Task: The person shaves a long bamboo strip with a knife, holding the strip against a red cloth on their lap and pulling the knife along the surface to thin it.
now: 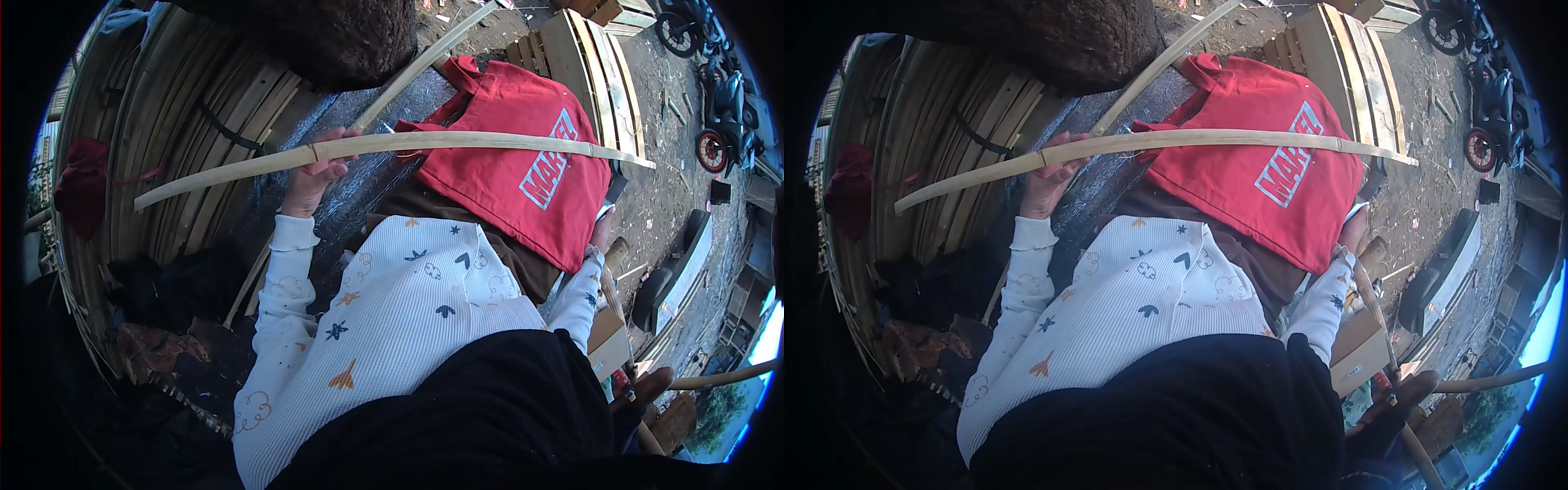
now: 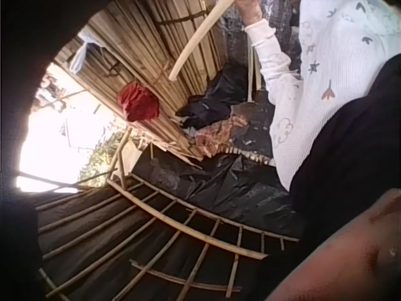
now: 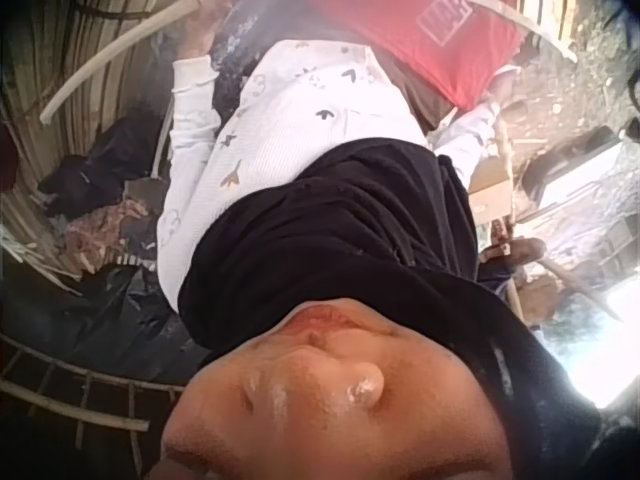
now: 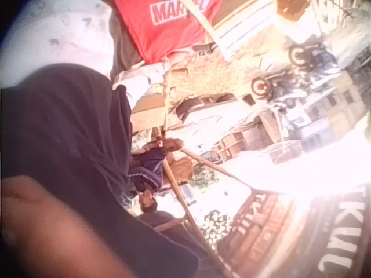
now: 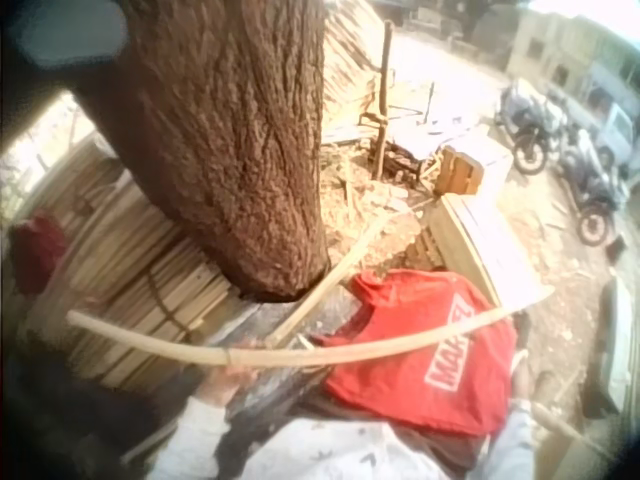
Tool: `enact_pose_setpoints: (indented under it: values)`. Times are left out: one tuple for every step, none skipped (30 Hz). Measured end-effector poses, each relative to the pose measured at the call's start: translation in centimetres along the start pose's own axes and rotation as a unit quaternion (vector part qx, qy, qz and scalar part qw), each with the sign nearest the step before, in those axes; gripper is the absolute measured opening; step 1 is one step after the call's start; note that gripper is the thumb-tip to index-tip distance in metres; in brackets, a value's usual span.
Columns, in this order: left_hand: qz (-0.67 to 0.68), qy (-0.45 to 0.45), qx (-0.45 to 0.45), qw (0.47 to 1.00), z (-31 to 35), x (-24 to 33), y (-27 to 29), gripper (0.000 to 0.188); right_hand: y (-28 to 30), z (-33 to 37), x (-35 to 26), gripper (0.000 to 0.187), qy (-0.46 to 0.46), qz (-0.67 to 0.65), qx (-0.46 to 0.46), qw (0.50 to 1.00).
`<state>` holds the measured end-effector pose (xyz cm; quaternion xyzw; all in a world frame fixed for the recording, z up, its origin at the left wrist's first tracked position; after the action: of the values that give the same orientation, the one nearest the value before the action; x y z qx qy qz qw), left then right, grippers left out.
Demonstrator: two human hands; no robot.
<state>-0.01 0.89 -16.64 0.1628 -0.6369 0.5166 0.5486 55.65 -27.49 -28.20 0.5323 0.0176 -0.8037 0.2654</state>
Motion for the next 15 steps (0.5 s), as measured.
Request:
enact_pose_setpoints:
  values:
    - [0.004,-0.003,-0.001,1.000,-0.1,0.0,0.0,0.052,-0.1,0.0,-0.1,0.071,0.000,-0.011,-0.001,1.000]
    - [0.006,-0.003,0.000,1.000,-0.1,-0.1,0.1,0.052,-0.1,-0.1,-0.1,0.071,0.000,-0.012,0.002,1.000]
    - [-0.010,-0.019,-0.001,1.000,-0.2,0.0,0.2,0.048,-0.1,-0.1,-0.1,0.071,-0.001,-0.013,0.001,1.000]
    - [-0.027,-0.036,0.000,0.999,-0.2,0.0,0.2,0.044,-0.2,-0.1,-0.2,0.071,-0.002,-0.013,0.000,1.000]
    - [-0.026,-0.036,0.002,0.999,-0.2,0.0,0.3,0.044,-0.2,0.0,-0.2,0.071,-0.002,-0.013,0.001,1.000]
    - [-0.047,-0.051,0.001,0.998,-0.3,0.1,0.4,0.042,-0.2,0.0,-0.2,0.071,-0.003,-0.013,0.001,1.000]
    - [-0.068,-0.066,-0.002,0.996,-0.4,0.2,0.3,0.039,-0.2,0.0,-0.2,0.072,-0.002,-0.014,0.002,1.000]
    - [-0.067,-0.065,-0.002,0.996,-0.5,0.3,0.2,0.039,-0.2,0.1,-0.2,0.072,-0.001,-0.015,0.003,1.000]
    - [-0.086,-0.090,-0.001,0.992,-0.5,0.7,0.0,0.035,-0.2,0.2,-0.1,0.072,-0.003,-0.016,0.005,1.000]
    - [-0.105,-0.116,-0.002,0.988,-0.7,1.2,-0.4,0.031,-0.2,0.2,-0.2,0.072,-0.002,-0.019,0.006,1.000]
    - [-0.105,-0.115,-0.004,0.988,-0.8,1.4,-0.9,0.031,-0.2,0.2,-0.2,0.072,-0.002,-0.020,0.007,1.000]
    - [-0.101,-0.112,0.022,0.988,-0.9,1.6,-1.2,0.029,-0.2,0.3,-0.1,0.072,-0.002,-0.021,0.009,1.000]
    - [-0.097,-0.109,0.048,0.988,-1.1,1.8,-1.4,0.029,-0.2,0.4,-0.2,0.072,-0.002,-0.024,0.011,1.000]
    - [-0.097,-0.108,0.045,0.988,-1.2,1.8,-1.7,0.029,-0.3,0.5,-0.2,0.072,-0.002,-0.027,0.013,1.000]
    - [-0.105,-0.120,0.051,0.986,-1.4,2.0,-1.9,0.030,-0.3,0.6,-0.2,0.072,-0.001,-0.030,0.015,0.999]
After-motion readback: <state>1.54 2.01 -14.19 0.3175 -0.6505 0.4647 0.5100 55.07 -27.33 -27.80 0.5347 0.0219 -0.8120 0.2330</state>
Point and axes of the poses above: each hand's wrist, its own z-axis away from the middle knuckle, its own y-axis out of the back of the hand, x = y × z, the point moved 5 cm from there along -z, towards the middle knuckle, and after that the axes turned 2 degrees about y, right-handed, at the moved point
